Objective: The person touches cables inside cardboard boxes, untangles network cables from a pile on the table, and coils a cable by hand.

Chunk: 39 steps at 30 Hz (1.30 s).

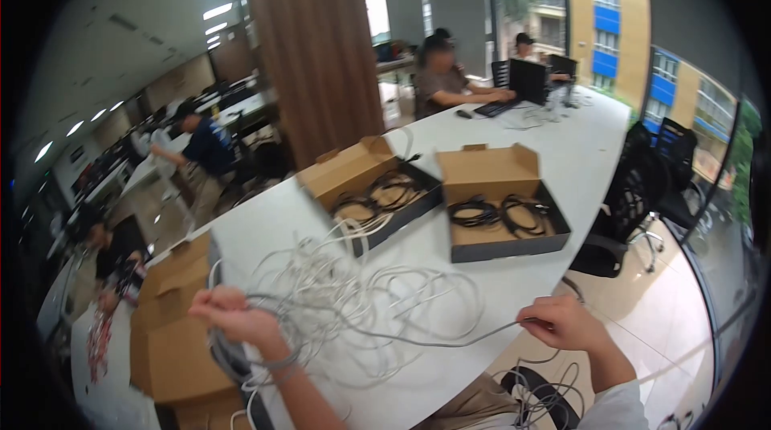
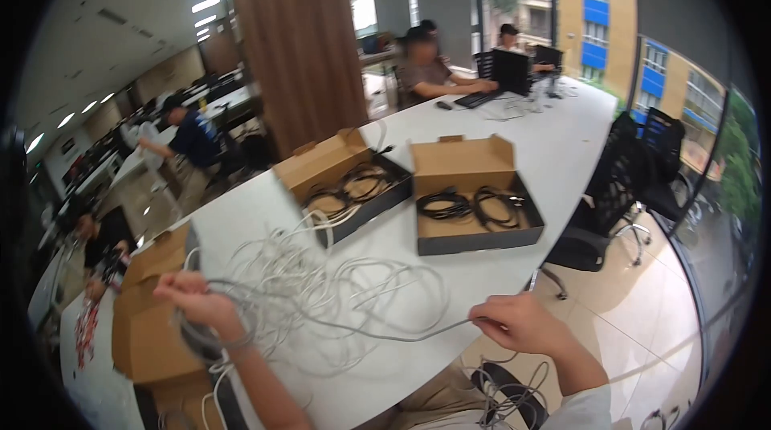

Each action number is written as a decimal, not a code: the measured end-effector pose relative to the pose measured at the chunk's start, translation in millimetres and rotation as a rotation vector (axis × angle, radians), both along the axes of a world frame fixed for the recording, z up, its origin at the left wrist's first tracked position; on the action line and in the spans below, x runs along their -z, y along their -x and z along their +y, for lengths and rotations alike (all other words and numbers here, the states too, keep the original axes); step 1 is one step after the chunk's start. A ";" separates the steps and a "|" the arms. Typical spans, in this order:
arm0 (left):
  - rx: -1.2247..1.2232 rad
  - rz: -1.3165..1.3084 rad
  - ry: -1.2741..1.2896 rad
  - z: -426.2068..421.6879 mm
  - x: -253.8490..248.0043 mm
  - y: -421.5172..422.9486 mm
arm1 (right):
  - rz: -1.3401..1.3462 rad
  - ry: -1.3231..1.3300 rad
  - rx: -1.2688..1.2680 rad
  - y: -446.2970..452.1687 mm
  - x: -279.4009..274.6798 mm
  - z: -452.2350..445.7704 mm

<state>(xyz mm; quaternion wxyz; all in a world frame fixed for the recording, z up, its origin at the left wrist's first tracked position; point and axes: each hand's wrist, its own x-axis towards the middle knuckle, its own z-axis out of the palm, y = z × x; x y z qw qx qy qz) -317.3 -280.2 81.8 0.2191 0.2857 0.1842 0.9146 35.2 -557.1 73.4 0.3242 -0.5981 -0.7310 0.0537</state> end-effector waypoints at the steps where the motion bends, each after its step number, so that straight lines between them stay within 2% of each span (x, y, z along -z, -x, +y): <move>1: 0.045 -0.007 0.013 1.1 1.4 -0.5 | -0.020 -0.006 -0.064 5.4 -4.9 3.5; 3: 0.092 0.029 -0.049 2.9 6.6 -7.8 | -0.070 -0.037 -0.156 13.6 -19.4 5.4; 7: 0.110 0.073 -0.006 6.0 12.2 -22.0 | -0.116 -0.132 -0.402 30.4 -42.5 12.7; 10: 0.185 0.127 0.033 8.2 21.1 -33.6 | -0.043 -0.227 -0.510 42.0 -50.9 24.3; 13: 0.243 0.206 0.093 3.1 27.1 -50.2 | -0.016 -0.360 -0.515 51.8 -61.6 37.0; 15: 0.288 0.259 0.130 3.2 34.9 -57.8 | 0.041 -0.442 -0.474 56.7 -67.5 46.0; 20: 0.406 0.597 0.178 -8.4 40.9 -76.2 | 0.257 -0.544 -0.363 67.0 -86.5 66.0; 23: 0.495 0.810 0.106 -4.9 56.3 -88.6 | 0.264 -0.679 -0.283 80.2 -106.4 77.3; 29: 0.715 0.981 0.063 -18.4 66.5 -115.1 | 0.254 -0.804 -0.184 90.8 -128.3 104.8; 32: 0.835 1.032 0.113 -25.6 71.5 -123.8 | 0.210 -0.877 -0.105 94.5 -131.8 126.7; 37: 1.050 1.101 0.185 -39.8 71.5 -132.4 | -0.136 -0.924 0.110 79.9 -132.4 170.8; 39: 1.177 1.023 0.160 -45.4 77.5 -138.0 | -0.217 -0.790 0.224 71.0 -131.7 185.2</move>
